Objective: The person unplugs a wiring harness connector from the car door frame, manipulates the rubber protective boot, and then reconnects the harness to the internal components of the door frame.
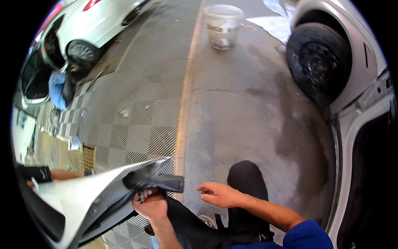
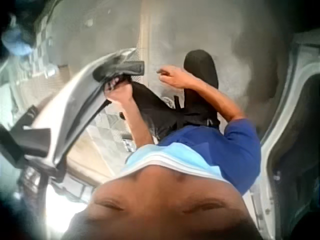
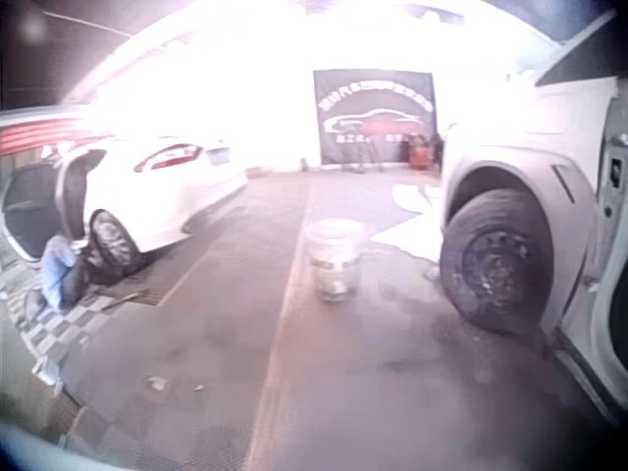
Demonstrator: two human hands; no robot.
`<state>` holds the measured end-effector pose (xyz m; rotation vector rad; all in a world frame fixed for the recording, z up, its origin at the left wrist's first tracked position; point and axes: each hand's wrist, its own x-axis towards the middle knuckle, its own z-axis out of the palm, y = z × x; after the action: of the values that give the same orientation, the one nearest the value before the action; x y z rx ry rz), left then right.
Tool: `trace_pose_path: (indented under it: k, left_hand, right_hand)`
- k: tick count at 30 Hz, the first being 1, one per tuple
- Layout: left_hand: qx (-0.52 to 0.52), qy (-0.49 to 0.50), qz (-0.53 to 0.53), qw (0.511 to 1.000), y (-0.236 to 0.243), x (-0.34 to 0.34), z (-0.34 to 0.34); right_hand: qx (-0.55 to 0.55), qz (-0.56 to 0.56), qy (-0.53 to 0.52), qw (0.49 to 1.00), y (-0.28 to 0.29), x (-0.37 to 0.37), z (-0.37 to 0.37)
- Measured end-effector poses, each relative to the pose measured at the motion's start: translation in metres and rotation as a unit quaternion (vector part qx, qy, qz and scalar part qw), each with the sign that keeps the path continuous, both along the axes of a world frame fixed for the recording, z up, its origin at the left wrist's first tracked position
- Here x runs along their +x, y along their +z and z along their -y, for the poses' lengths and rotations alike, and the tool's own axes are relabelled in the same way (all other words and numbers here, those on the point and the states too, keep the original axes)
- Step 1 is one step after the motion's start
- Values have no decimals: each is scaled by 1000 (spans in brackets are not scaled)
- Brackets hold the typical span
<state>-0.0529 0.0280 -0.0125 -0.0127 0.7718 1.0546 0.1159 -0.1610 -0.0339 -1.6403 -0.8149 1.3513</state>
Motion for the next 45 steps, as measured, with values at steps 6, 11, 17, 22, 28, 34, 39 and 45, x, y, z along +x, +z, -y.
trace_pose_path:
  k: [6, 11, 17, 22, 28, 34, 39, 45]
  left_hand:
    - [-141, 34, -169, 975, 13, 14, -28]
    - [-209, 43, -225, 951, 3, 17, -42]
    - [-241, 49, -222, 943, 30, 46, -32]
    - [-282, 32, -240, 928, 18, 31, -45]
    - [-313, -72, -147, 936, 40, 24, -31]
    - [-337, -126, -145, 922, 27, -14, -25]
    - [-370, -172, -146, 901, 86, 12, -14]
    - [-433, -168, -135, 875, 185, 48, -2]
  right_hand:
    - [-95, -105, -97, 985, 75, 13, 25]
    - [-129, -373, -344, 852, 73, -27, 47]
    - [-244, -444, -440, 741, 117, -62, 91]
    - [-247, -416, -493, 724, 125, -97, 98]
    - [-186, -463, -587, 637, 175, -127, 123]
    - [-201, -449, -612, 619, 238, -138, 125]
    - [-223, -409, -629, 622, 261, -147, 151]
    - [-240, -376, -626, 639, 243, -106, 161]
